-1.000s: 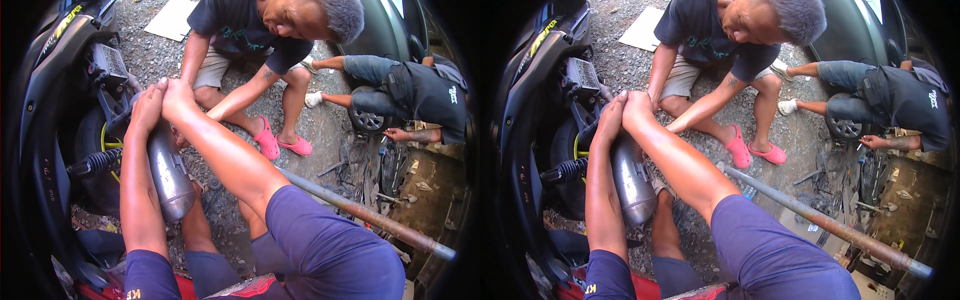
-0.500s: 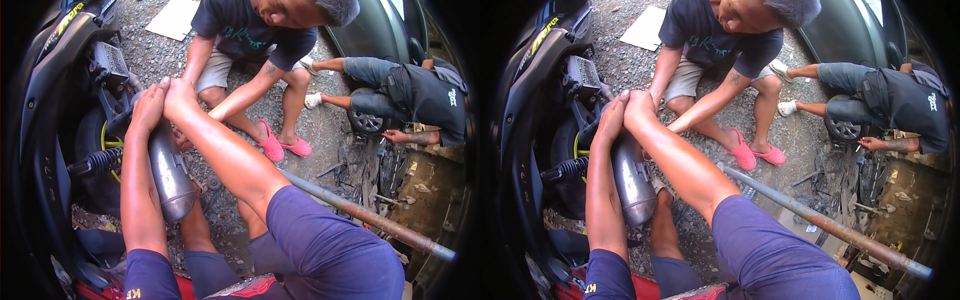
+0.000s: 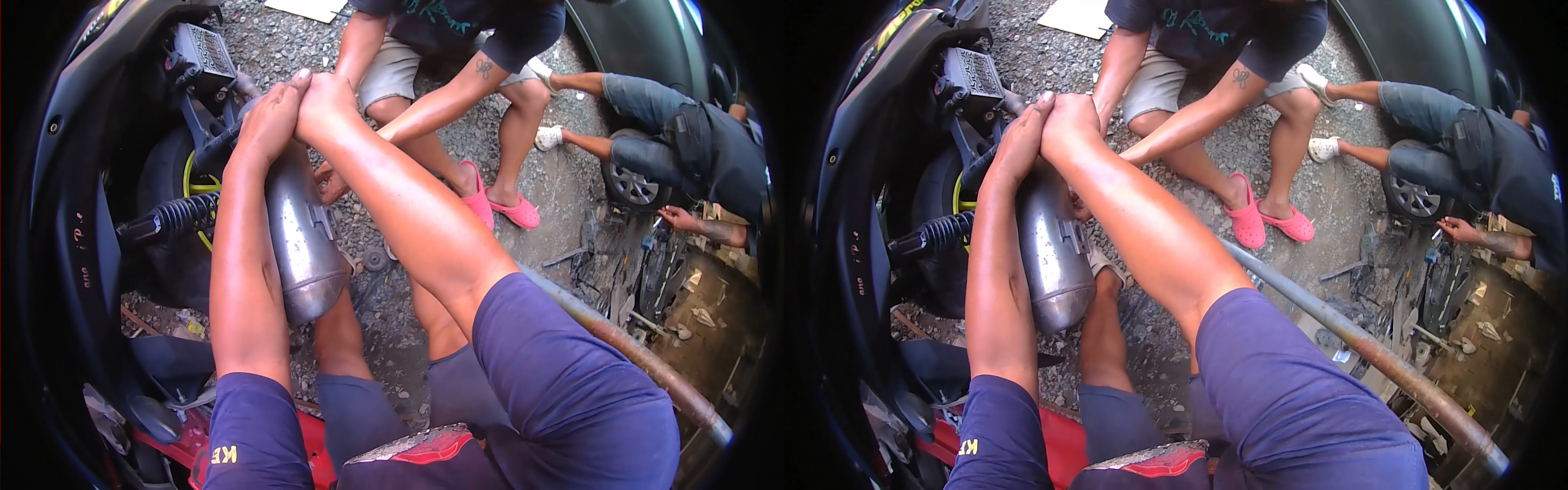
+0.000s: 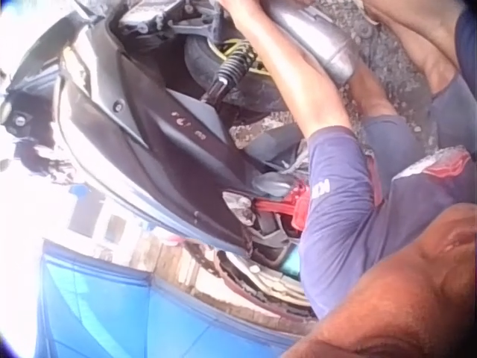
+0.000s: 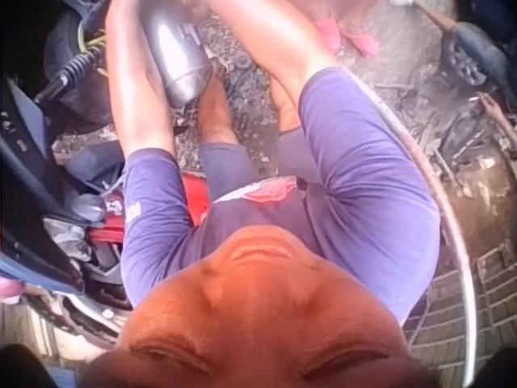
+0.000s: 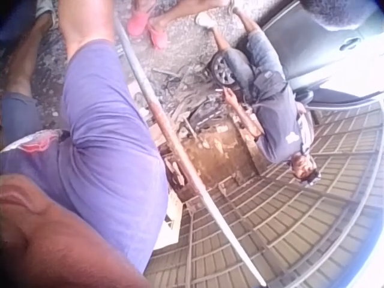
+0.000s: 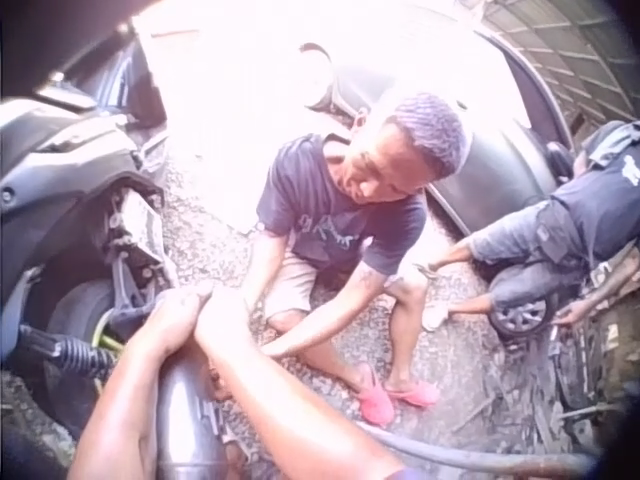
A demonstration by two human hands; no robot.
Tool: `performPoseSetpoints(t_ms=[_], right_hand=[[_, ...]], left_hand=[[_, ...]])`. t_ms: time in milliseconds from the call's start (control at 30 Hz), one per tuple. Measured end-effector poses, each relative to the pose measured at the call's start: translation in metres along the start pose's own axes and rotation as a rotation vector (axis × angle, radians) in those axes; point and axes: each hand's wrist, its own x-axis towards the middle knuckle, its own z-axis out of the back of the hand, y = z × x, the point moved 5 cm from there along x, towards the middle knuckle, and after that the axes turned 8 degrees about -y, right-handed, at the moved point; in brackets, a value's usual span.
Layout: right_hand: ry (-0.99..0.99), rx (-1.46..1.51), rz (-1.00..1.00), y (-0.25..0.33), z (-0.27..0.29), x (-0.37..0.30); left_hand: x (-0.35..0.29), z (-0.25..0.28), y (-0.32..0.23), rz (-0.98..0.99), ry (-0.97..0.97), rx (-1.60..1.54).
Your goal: Removing or securing the exhaust pipe and heat shield on a motorcycle.
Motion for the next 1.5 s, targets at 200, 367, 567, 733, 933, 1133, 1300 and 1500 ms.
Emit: performPoseSetpoints(t_ms=[200, 367, 567, 733, 933, 1133, 1300, 1500], right_hand=[[-0.022, -0.033, 0.056, 0.001, -0.006, 0.002], [0.097, -0.149, 0.132, 0.002, -0.005, 0.005], [0.081, -0.207, 0.096, 0.015, 0.008, 0.000], [0.090, -0.263, 0.142, 0.013, 0.006, -0.002], [0.103, -0.189, 0.154, 0.007, -0.003, 0.005], [0.047, -0.026, 0.096, 0.001, -0.011, 0.008], [0.032, 0.060, -0.044, -0.001, -0.009, 0.000], [0.123, 0.018, -0.072, 0.002, -0.008, 0.004]], left_hand=[[0.002, -0.001, 0.009, 0.001, -0.030, -0.069], [0.007, -0.007, 0.011, -0.027, 0.008, -0.127], [0.001, -0.001, 0.005, -0.051, -0.009, -0.135], [0.001, -0.004, 0.003, -0.037, 0.021, -0.136], [0.006, -0.004, 0.008, -0.026, 0.032, -0.156], [0.011, -0.004, 0.018, -0.053, -0.021, -0.062], [-0.015, 0.016, -0.004, -0.057, -0.075, 0.100], [-0.020, 0.025, -0.016, -0.052, -0.001, 0.096]])
